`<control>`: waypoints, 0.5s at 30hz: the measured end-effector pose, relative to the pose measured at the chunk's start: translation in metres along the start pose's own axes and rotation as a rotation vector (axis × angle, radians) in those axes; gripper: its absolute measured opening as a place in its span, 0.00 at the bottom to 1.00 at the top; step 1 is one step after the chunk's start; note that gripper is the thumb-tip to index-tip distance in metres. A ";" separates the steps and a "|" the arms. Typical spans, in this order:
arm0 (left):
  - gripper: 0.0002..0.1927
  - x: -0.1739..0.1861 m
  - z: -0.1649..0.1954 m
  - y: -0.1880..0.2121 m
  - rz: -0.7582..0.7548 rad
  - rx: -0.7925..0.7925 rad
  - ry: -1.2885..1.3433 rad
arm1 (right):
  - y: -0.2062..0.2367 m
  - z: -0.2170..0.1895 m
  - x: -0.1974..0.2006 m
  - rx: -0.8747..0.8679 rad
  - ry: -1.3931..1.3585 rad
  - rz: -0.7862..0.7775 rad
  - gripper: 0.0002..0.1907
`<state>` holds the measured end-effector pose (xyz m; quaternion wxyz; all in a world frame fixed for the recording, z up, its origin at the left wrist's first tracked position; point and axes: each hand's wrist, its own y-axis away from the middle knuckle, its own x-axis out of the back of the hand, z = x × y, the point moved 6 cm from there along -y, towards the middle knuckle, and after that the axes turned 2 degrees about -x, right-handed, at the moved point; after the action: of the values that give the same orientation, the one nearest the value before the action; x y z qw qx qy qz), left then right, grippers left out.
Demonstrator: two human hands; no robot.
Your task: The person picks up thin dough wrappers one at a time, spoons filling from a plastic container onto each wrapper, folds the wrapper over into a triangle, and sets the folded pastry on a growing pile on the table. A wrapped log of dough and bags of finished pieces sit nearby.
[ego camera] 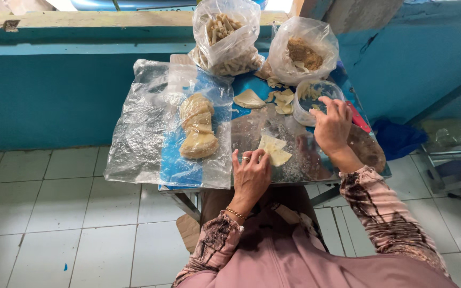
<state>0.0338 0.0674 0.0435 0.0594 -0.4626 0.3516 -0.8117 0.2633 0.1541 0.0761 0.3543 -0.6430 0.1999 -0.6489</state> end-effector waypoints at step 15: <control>0.07 0.002 -0.005 0.000 0.013 0.013 0.063 | -0.076 0.052 -0.024 -0.135 -0.288 0.070 0.04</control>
<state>0.0286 0.0693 0.0439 0.0567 -0.4340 0.3511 -0.8277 0.2967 0.2323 0.1184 0.3578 -0.7444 0.2124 -0.5223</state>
